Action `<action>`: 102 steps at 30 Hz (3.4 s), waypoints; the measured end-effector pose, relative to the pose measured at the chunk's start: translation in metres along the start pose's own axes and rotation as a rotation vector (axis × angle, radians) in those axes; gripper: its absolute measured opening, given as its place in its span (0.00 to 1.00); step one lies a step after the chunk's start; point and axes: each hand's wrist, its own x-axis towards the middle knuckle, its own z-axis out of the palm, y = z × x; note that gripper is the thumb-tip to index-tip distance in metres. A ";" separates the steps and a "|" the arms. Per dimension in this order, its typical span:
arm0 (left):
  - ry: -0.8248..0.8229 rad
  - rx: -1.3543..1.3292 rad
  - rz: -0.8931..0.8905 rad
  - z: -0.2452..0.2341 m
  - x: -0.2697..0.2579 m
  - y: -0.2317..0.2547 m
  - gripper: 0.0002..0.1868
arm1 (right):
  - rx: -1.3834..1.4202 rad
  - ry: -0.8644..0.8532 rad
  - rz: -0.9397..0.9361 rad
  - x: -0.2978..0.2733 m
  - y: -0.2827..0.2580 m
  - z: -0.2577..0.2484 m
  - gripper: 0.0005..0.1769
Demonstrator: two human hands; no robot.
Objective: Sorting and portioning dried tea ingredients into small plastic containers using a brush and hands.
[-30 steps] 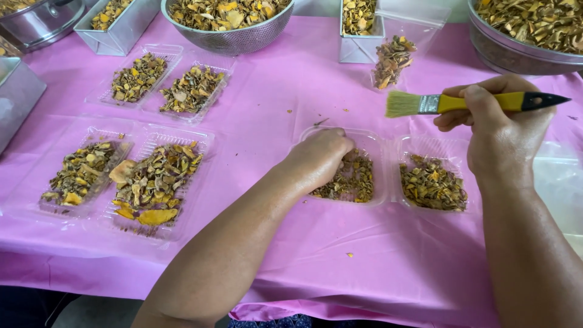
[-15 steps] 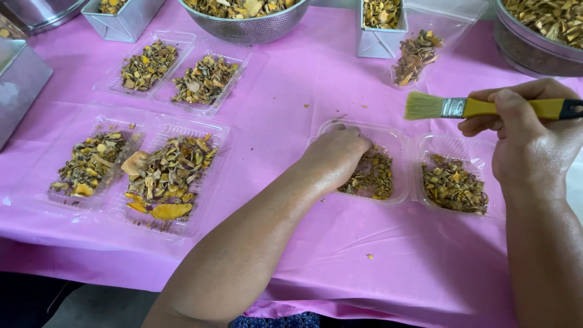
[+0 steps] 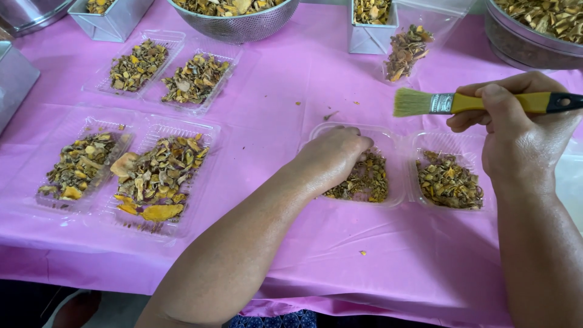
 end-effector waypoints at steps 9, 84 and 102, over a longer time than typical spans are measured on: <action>-0.178 -0.080 -0.089 0.011 0.001 0.014 0.07 | -0.002 0.007 0.052 -0.001 -0.003 0.003 0.07; -0.252 -0.753 -0.366 -0.095 -0.016 0.032 0.52 | -0.146 -0.057 0.219 -0.104 -0.055 0.012 0.04; -0.178 -0.941 -0.314 -0.104 -0.020 0.031 0.56 | -0.087 -0.181 0.298 -0.068 -0.050 0.001 0.05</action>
